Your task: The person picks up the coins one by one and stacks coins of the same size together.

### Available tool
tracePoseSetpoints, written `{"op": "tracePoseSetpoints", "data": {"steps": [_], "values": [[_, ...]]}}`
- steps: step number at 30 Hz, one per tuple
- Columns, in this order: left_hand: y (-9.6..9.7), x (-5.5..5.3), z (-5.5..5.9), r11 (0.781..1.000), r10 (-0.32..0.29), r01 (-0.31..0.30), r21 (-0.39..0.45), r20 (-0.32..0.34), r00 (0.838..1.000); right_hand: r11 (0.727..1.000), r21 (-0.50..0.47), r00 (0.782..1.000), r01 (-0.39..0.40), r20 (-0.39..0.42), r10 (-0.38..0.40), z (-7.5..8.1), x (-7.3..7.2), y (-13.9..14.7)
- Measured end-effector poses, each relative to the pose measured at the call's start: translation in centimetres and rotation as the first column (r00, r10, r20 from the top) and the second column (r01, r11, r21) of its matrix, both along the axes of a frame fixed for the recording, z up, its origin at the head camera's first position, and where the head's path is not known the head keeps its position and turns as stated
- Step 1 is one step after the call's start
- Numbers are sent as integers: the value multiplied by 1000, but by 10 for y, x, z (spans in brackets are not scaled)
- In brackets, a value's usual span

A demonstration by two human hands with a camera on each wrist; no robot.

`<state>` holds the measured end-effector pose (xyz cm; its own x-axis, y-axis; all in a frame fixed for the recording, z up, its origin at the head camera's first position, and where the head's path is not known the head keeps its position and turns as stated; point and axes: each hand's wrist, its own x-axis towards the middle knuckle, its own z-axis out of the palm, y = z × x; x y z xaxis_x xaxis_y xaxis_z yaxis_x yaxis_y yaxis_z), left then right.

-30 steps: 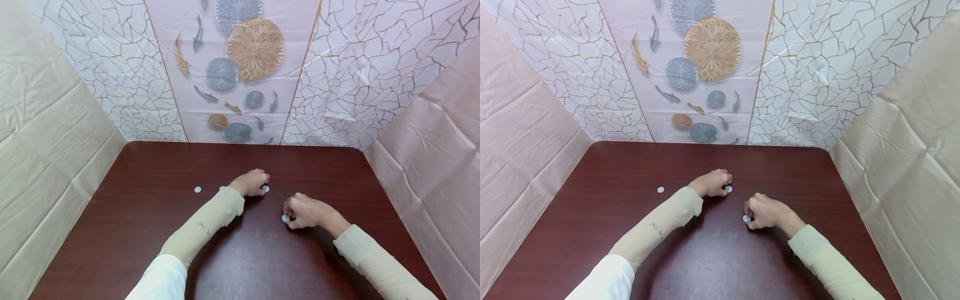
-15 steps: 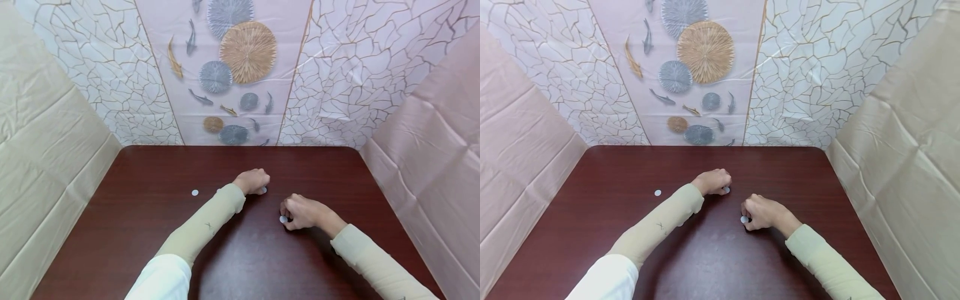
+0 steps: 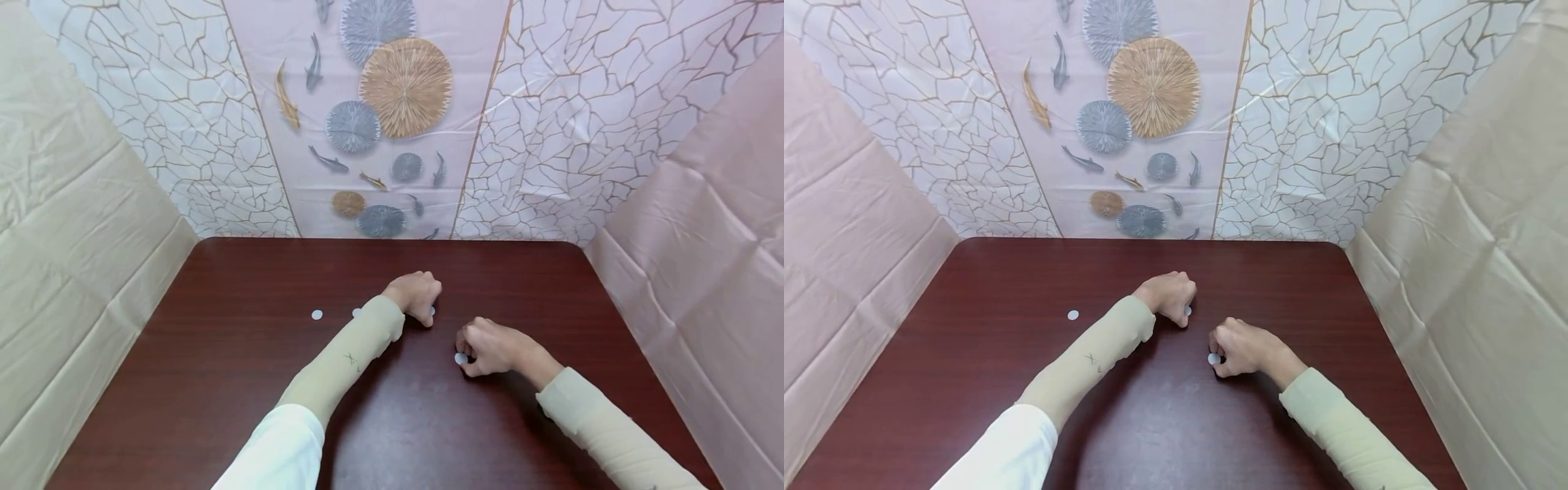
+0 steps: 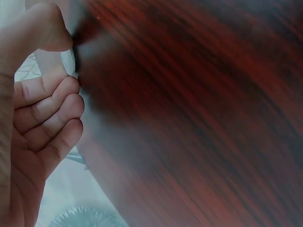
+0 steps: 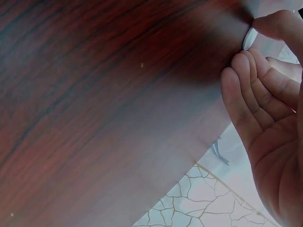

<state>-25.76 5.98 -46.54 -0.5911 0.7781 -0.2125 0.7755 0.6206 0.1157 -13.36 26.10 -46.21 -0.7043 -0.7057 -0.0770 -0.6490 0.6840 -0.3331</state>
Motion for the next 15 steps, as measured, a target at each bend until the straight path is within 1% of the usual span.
{"op": "tracePoseSetpoints", "data": {"steps": [4, 9, 11, 15], "values": [[-2, -1, 4, 1000, -29, 29, -8, -19, 999, 1000, 7, 1000, 6, -4, -6, -1, -1, -2], [-7, 2, 11, 997, -69, 70, 20, -62, 996, 1000, 16, 1000, 5, -24, -5, 0, -1, -1], [-10, 4, 14, 996, -81, 83, 43, -62, 995, 1000, 14, 1000, 0, -30, 0, 0, -1, -1], [-19, 8, 17, 989, -87, 90, 114, -28, 996, 1000, 10, 999, -3, -35, 4, -1, 0, 0]]}}
